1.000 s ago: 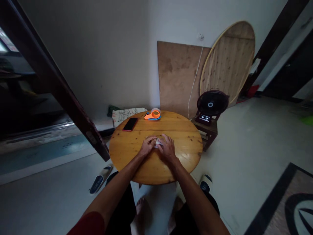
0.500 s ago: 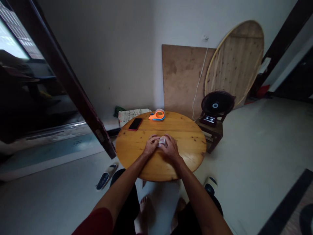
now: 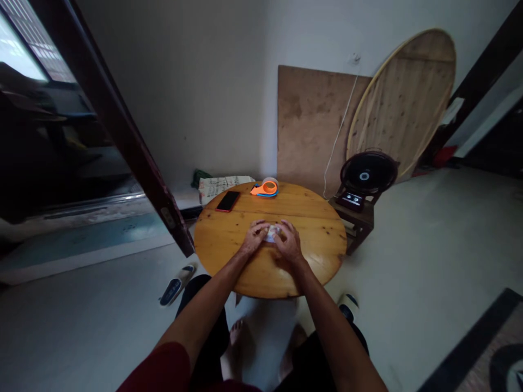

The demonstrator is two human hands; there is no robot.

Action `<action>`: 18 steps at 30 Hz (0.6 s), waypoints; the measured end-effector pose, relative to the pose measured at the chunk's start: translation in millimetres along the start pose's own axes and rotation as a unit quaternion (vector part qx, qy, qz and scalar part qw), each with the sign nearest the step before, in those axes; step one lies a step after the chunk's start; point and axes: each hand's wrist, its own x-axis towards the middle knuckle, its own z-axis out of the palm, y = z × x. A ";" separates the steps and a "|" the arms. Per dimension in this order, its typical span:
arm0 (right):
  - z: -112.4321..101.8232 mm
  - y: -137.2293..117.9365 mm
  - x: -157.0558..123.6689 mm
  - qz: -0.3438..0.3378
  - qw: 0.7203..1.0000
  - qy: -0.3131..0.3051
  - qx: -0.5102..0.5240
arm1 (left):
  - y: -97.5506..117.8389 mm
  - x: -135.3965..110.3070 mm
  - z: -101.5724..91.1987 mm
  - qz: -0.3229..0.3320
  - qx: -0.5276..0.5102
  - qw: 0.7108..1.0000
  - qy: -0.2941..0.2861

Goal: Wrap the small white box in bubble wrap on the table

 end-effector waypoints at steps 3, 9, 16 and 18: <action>0.5 -0.6 -0.4 -0.004 1.000 -0.006 -0.024 | 1.6 -0.1 0.9 -0.006 0.003 1.000 0.002; -0.9 -6.9 -0.6 -0.016 0.998 -0.020 -0.055 | 7.2 0.6 2.6 -0.019 0.008 1.000 0.004; 1.4 10.4 3.1 0.048 0.991 0.055 0.115 | 8.3 -1.1 -1.2 -0.050 -0.030 0.998 0.006; 4.7 22.7 4.7 0.115 0.973 0.090 0.177 | 5.9 -0.2 -2.1 -0.076 -0.035 0.996 0.042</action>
